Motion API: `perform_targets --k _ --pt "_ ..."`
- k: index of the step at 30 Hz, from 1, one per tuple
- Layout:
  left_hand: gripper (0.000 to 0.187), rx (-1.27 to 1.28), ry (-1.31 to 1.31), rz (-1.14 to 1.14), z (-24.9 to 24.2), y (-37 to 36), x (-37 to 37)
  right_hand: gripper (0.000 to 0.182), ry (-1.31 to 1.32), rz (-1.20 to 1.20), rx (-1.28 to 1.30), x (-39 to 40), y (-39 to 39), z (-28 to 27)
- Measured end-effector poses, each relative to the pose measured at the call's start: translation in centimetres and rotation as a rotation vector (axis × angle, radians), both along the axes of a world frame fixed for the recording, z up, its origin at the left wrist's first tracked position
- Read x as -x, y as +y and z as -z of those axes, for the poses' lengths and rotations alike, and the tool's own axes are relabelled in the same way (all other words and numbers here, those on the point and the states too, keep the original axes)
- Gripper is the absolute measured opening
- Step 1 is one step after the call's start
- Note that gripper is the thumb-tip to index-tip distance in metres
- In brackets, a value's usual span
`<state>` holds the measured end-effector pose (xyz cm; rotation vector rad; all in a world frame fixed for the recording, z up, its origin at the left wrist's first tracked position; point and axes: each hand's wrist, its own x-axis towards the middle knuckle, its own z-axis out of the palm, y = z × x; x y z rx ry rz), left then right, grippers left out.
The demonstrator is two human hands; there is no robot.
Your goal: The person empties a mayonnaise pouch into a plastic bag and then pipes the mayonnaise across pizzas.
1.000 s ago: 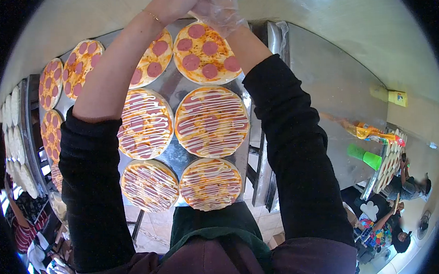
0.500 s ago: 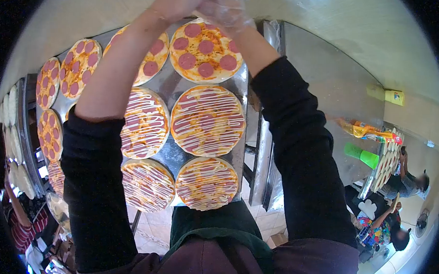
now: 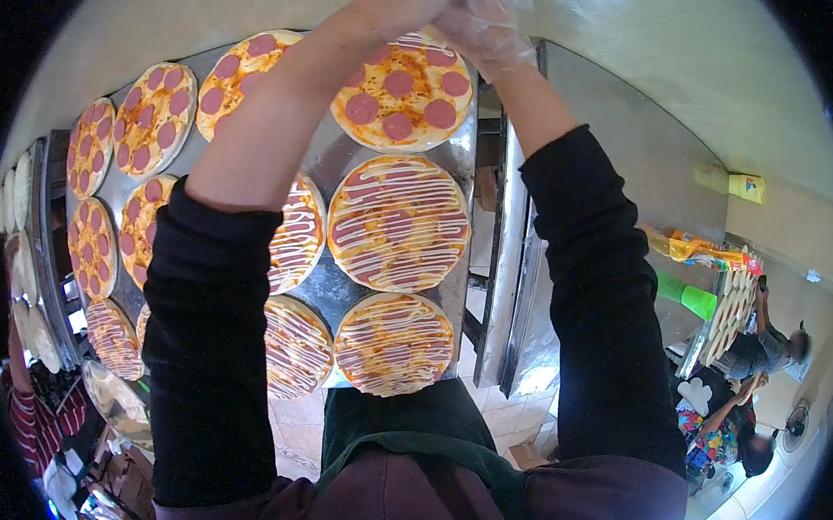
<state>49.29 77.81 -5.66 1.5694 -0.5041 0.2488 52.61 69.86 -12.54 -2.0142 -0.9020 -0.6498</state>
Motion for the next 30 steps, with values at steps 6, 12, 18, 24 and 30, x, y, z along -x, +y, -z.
perform_targets --k 6,12,18,24,30 --pt "0.027 -0.025 0.019 0.075 -0.9 7.5 0.5 0.044 0.047 -0.010 -0.014 -0.2 -0.3 0.1" --pt "0.029 0.008 0.118 0.111 -1.9 4.7 1.4 0.043 0.080 0.000 0.034 -0.3 -0.8 -0.1" --pt "0.029 0.109 0.012 0.086 0.6 -0.4 0.2 0.042 -0.014 -0.034 0.062 0.6 -1.2 -1.8" --pt "0.030 0.112 0.123 0.059 -2.5 6.3 3.5 0.042 -0.099 -0.099 -0.002 1.5 1.2 -2.5" --pt "0.030 0.074 0.109 0.040 -1.5 6.8 2.8 0.041 -0.173 -0.146 -0.017 2.4 1.2 -3.7"
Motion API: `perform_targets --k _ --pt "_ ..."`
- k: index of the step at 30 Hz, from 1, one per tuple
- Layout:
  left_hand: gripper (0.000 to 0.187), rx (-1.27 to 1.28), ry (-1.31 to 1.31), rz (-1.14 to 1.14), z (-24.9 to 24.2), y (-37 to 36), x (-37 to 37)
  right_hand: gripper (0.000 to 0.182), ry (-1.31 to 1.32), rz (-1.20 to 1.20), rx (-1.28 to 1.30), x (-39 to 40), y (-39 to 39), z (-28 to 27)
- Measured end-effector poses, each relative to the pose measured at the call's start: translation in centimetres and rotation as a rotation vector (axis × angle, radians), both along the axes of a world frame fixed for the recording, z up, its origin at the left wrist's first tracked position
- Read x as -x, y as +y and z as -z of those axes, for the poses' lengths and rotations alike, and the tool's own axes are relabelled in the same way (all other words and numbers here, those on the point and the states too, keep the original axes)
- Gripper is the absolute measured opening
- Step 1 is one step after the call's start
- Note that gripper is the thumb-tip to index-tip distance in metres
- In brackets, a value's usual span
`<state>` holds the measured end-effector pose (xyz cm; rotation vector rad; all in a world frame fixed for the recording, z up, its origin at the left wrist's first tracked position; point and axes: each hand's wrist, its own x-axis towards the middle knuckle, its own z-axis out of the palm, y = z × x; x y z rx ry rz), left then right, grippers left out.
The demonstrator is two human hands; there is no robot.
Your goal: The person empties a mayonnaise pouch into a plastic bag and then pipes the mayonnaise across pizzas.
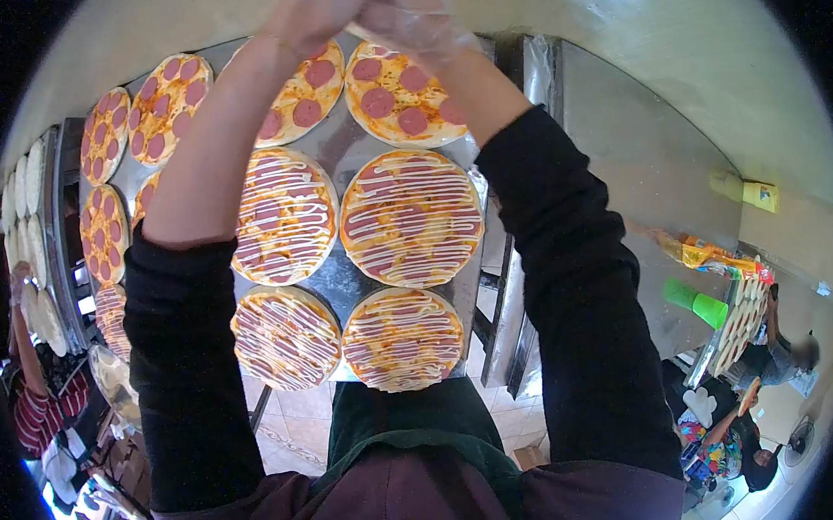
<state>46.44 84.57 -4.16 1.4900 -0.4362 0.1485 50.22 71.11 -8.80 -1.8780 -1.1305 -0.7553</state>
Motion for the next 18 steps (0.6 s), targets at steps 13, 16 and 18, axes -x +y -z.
perform_targets --k 13,16,18 --pt "0.031 0.027 -0.043 0.019 0.3 -1.1 0.5 0.049 0.766 -0.295 -0.403 -2.4 -1.5 5.4" --pt "0.032 0.011 0.063 0.026 0.0 2.8 1.1 0.056 0.033 -0.122 -0.019 -1.0 2.0 2.7" --pt "0.032 -0.056 0.093 0.033 0.1 3.1 1.1 0.057 0.222 -0.235 -0.106 -0.2 2.7 2.9"
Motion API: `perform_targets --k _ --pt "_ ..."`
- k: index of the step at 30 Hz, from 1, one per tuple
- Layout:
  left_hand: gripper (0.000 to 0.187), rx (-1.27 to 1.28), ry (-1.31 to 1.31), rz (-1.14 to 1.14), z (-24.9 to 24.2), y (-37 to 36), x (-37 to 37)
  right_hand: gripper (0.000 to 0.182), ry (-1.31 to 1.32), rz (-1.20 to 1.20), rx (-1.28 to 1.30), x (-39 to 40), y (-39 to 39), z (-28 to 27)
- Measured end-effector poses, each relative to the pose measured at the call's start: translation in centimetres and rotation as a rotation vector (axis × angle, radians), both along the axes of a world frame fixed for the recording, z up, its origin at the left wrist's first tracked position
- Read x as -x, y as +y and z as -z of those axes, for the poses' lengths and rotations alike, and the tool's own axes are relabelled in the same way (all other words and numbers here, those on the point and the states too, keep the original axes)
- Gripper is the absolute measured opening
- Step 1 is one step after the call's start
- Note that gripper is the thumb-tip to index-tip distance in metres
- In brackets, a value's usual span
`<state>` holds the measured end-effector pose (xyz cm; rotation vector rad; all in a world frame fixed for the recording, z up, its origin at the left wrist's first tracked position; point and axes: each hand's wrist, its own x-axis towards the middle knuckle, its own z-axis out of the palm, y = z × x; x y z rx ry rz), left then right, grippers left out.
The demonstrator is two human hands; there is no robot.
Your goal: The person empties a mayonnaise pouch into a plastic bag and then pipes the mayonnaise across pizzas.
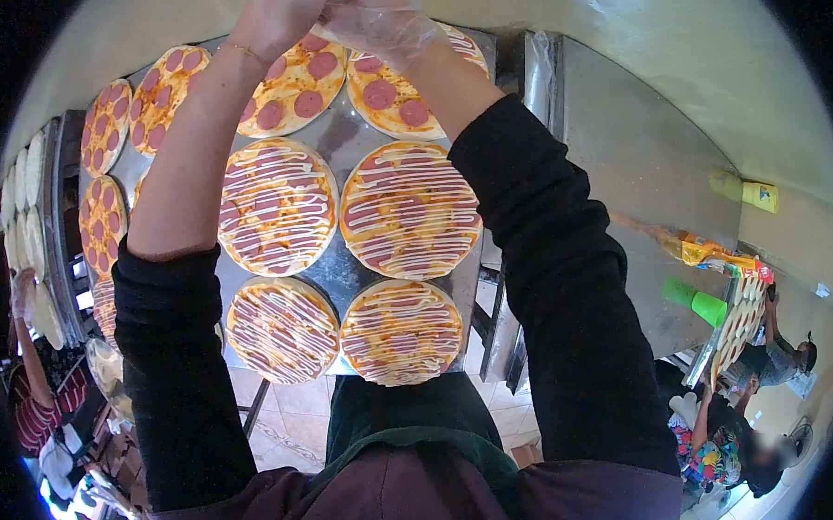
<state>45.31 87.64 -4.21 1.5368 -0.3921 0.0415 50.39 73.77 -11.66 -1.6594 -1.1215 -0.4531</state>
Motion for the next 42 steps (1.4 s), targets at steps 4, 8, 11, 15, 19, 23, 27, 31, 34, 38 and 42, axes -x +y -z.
perform_targets --k 4,8,11,15,19,23,27,31,34,38,42 --pt "0.029 -0.058 -0.286 -0.102 1.0 -4.3 -0.6 0.056 0.073 0.094 0.088 0.6 -4.9 0.4" --pt "0.029 0.097 -0.189 -0.006 2.4 -10.2 -1.7 0.055 -0.002 0.109 0.114 0.5 -4.9 0.7" --pt "0.029 0.063 -0.235 -0.037 2.6 -10.1 -1.8 0.054 -0.062 0.107 0.104 0.3 -4.6 0.7" --pt "0.028 0.149 -0.160 0.047 1.1 -5.0 -0.5 0.053 -0.140 0.090 0.048 -0.1 -3.7 0.6" --pt "0.030 -0.007 0.045 -0.082 -0.9 -0.4 1.5 0.053 -0.128 0.073 0.015 -0.4 -0.8 1.3" --pt "0.029 -0.029 -0.169 -0.005 1.3 -2.6 0.2 0.053 -0.080 0.071 0.034 0.5 -4.7 0.2" --pt "0.029 0.122 -0.203 -0.036 2.2 -9.0 -0.5 0.053 -0.031 0.076 0.089 0.6 -11.0 -1.4" --pt "0.029 0.034 -0.194 -0.082 1.9 -9.3 -0.3 0.053 0.025 0.077 0.098 0.5 -11.9 -1.1" --pt "0.029 -0.241 -0.463 -0.115 3.4 -4.8 -0.7 0.053 0.071 0.073 0.071 0.3 -6.8 0.8" --pt "0.029 -0.346 -0.455 -0.108 1.2 0.9 1.0 0.053 0.137 0.058 0.041 0.4 -0.8 2.8" --pt "0.024 0.856 0.461 0.168 3.1 -1.8 1.1 0.053 0.185 0.048 0.050 1.3 -2.7 1.9"
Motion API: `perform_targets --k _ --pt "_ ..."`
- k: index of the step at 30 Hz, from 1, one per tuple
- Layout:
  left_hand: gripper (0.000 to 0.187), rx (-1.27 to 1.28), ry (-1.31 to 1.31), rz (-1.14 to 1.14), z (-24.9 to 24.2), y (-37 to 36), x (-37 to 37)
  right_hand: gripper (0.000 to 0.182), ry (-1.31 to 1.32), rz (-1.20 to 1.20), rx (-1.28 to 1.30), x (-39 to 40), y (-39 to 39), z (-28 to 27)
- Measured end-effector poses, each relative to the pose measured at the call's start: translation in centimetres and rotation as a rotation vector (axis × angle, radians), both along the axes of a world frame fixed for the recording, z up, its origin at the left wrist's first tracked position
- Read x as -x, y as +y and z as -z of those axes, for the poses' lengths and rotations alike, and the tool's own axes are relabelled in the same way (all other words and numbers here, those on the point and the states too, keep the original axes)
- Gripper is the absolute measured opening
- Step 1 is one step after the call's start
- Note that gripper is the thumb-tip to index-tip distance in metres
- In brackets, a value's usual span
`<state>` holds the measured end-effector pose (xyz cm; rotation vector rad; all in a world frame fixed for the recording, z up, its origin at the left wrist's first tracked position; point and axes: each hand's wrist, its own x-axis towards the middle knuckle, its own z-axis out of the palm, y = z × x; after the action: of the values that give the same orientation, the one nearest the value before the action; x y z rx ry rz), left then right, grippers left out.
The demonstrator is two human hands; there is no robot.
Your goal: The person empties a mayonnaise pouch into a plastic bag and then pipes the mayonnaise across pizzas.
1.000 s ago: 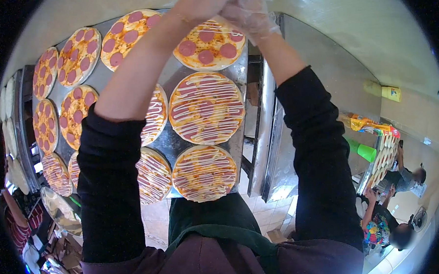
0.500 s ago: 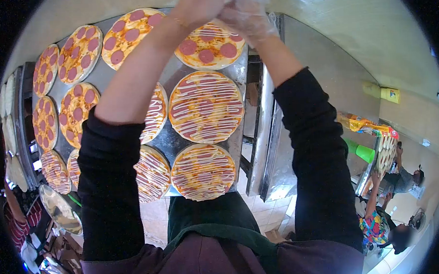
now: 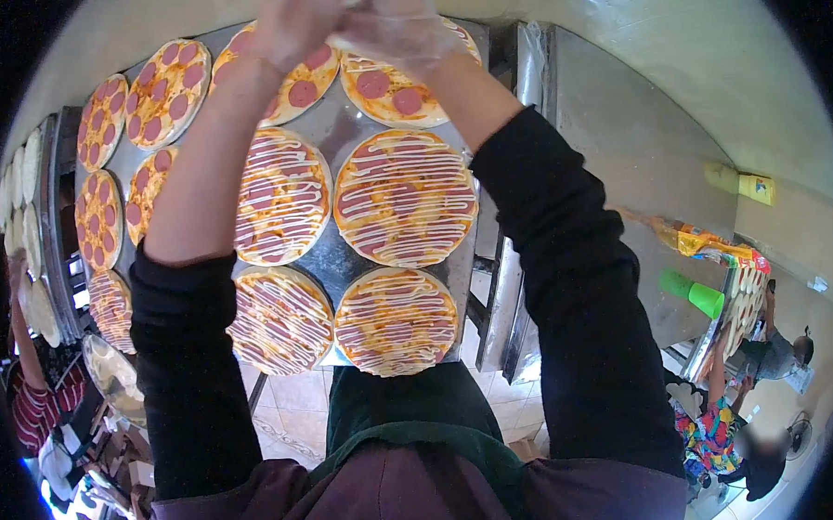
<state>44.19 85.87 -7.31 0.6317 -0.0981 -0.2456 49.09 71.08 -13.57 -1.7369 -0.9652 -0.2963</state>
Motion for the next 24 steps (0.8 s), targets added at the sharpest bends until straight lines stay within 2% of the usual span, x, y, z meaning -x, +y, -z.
perform_targets --k 2,4,5,7,8,10,12,13,15,16,19,21,23,24 --pt "0.024 -0.973 -0.937 -0.408 -0.9 -2.5 -0.2 0.053 0.023 0.002 0.027 0.6 -3.7 -1.0" --pt "0.025 -0.740 -0.623 -0.253 -0.9 -5.7 0.0 0.053 0.045 0.010 0.052 0.8 -6.7 -2.0" --pt "0.025 -0.731 -0.623 -0.252 -1.0 -6.8 -0.1 0.053 0.059 0.013 0.060 0.5 -7.8 -2.1" --pt "0.024 -0.675 -0.669 -0.450 -1.6 -7.9 0.2 0.053 0.090 0.017 0.070 0.7 -8.5 -2.0" --pt "0.024 -0.677 -0.667 -0.448 -1.5 -7.3 0.5 0.053 0.106 0.017 0.070 0.5 -8.1 -1.6" --pt "0.023 -0.734 -0.605 -0.247 -1.7 -4.5 1.4 0.053 0.139 0.014 0.057 1.1 -6.3 -0.7" --pt "0.023 -0.866 -0.806 -0.340 -1.0 -1.6 0.7 0.053 0.171 0.008 0.038 0.2 -2.4 0.8" --pt "0.023 -0.876 -0.804 -0.336 -1.4 -0.4 1.4 0.053 0.189 0.005 0.029 1.0 -0.9 1.1" --pt "0.024 -0.567 -0.266 -0.128 -2.7 1.4 2.9 0.053 0.221 -0.002 0.015 1.5 2.2 1.7" --pt "0.024 -0.572 -0.264 -0.128 -2.7 1.4 3.1 0.054 0.236 -0.005 0.011 1.1 3.6 1.9" --pt "0.024 -0.633 -0.347 -0.147 -1.8 0.5 3.1 0.054 0.273 -0.013 0.021 2.5 0.3 1.3" --pt "0.025 -0.942 -0.751 -0.326 -0.8 -1.8 1.7 0.054 0.297 -0.010 0.046 2.5 -2.9 0.4" --pt "0.026 -0.692 -0.736 -0.335 -0.3 -5.2 1.1 0.054 0.318 -0.004 0.073 2.4 -5.9 -0.5" --pt "0.026 -0.683 -0.735 -0.336 -0.3 -6.2 1.2 0.054 0.332 -0.001 0.082 2.3 -6.8 -1.0"
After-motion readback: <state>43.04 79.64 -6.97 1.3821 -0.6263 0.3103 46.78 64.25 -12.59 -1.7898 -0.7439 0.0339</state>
